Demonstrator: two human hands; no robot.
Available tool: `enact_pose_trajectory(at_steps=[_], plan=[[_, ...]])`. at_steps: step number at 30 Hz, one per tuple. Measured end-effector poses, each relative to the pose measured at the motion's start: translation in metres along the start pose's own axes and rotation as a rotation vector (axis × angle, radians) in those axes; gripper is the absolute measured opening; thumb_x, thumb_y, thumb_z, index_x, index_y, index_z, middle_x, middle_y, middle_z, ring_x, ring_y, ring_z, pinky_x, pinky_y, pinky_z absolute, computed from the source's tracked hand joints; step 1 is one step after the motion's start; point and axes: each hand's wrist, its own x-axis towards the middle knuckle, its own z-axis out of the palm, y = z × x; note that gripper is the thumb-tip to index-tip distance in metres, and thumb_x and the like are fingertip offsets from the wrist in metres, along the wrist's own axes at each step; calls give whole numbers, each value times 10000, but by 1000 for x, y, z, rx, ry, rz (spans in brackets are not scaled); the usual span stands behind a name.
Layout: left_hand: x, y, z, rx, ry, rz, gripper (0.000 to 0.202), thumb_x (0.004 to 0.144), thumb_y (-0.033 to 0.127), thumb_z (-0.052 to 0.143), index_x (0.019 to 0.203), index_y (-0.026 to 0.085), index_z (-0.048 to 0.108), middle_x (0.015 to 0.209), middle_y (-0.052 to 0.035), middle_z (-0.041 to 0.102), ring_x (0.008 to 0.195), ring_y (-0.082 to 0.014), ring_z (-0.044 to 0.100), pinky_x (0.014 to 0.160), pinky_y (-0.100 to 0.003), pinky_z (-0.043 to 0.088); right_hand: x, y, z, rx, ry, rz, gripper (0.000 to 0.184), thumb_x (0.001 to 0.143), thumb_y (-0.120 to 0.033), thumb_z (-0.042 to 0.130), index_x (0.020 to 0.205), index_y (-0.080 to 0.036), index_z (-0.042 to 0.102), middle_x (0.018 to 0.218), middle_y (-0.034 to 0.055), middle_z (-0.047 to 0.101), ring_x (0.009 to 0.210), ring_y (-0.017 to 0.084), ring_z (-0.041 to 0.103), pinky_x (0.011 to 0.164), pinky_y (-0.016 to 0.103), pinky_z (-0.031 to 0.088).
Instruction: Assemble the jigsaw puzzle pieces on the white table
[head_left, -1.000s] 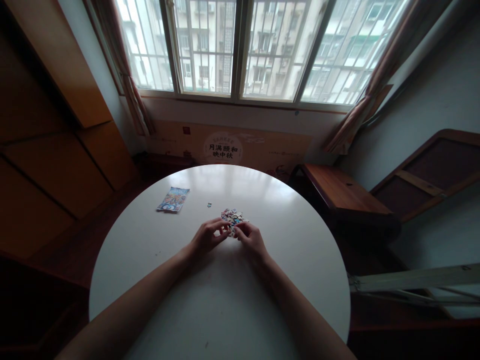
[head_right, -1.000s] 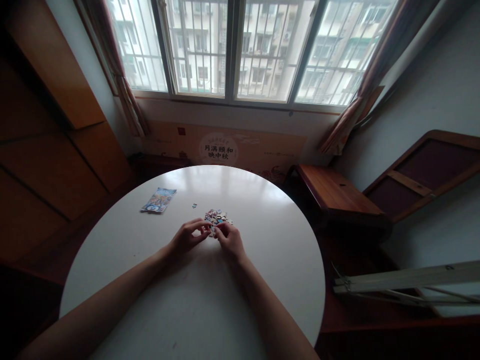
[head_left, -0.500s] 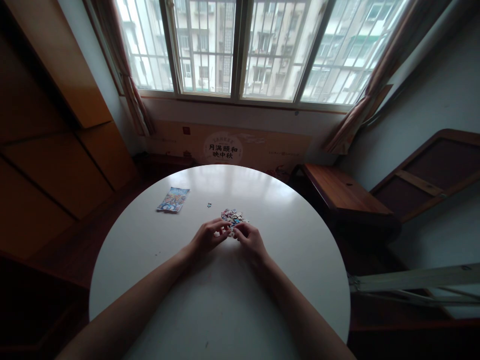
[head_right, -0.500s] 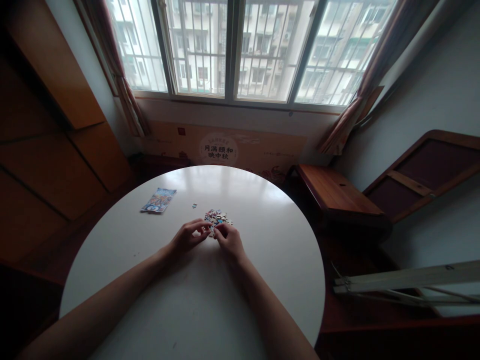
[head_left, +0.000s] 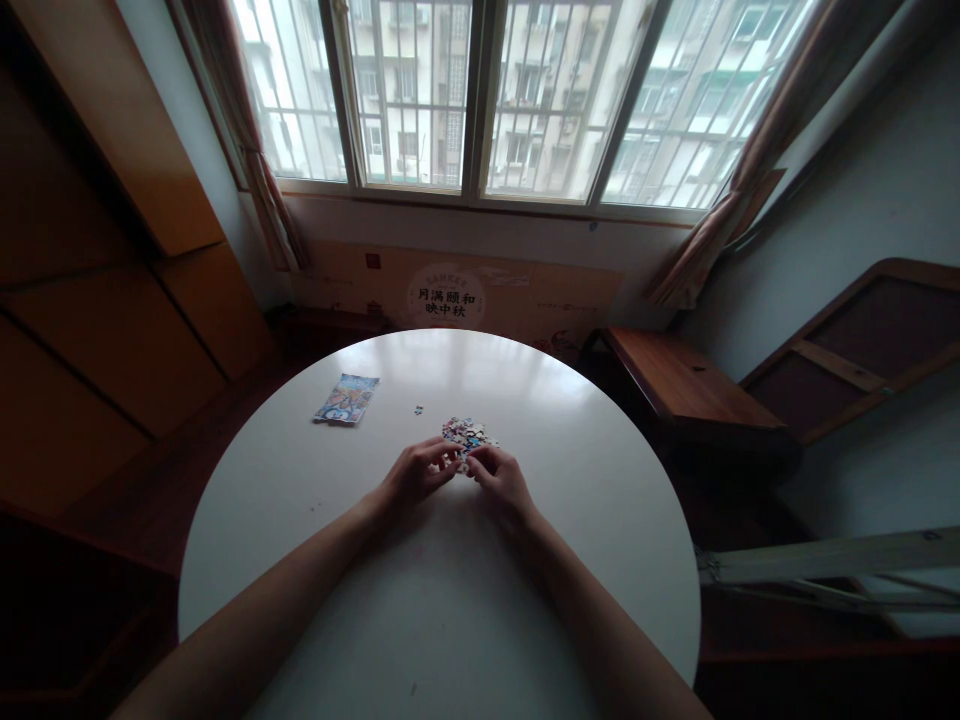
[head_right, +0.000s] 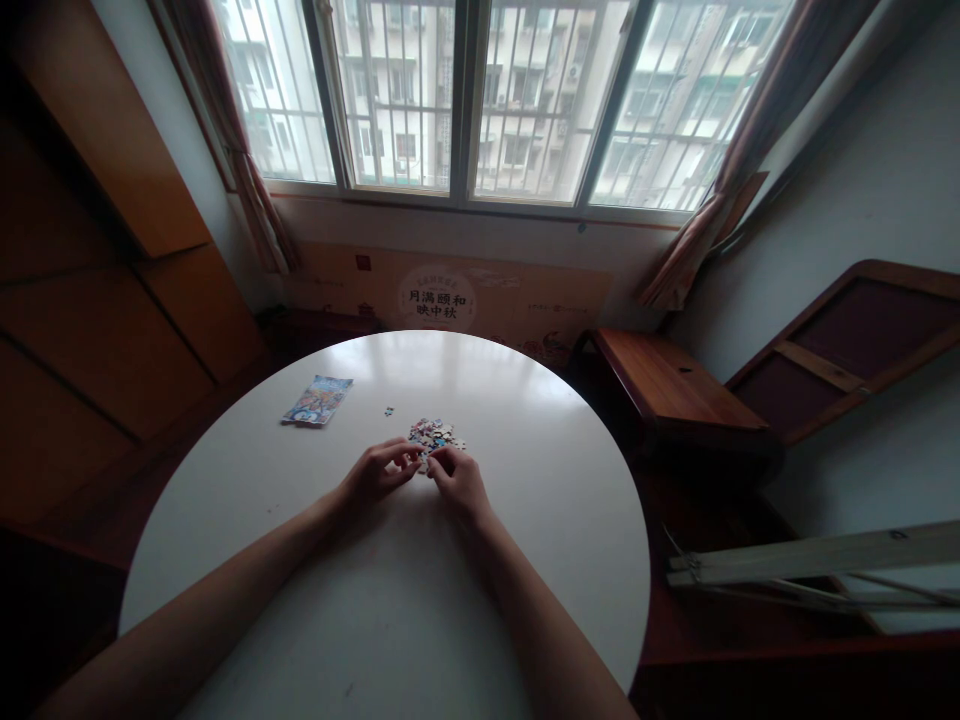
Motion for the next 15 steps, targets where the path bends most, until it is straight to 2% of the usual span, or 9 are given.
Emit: enact_pose_trajectory(at_steps=[15], plan=[[0,0,0,-15,-16,-20,216,835,265,545,1004,175,645,857,-53,629,677,-106,582,616,-219,501,0,0,-1,-6,-9,9,182,791,-320,554,780,-154,627,650,31,646,606,150,596,606,258,461]])
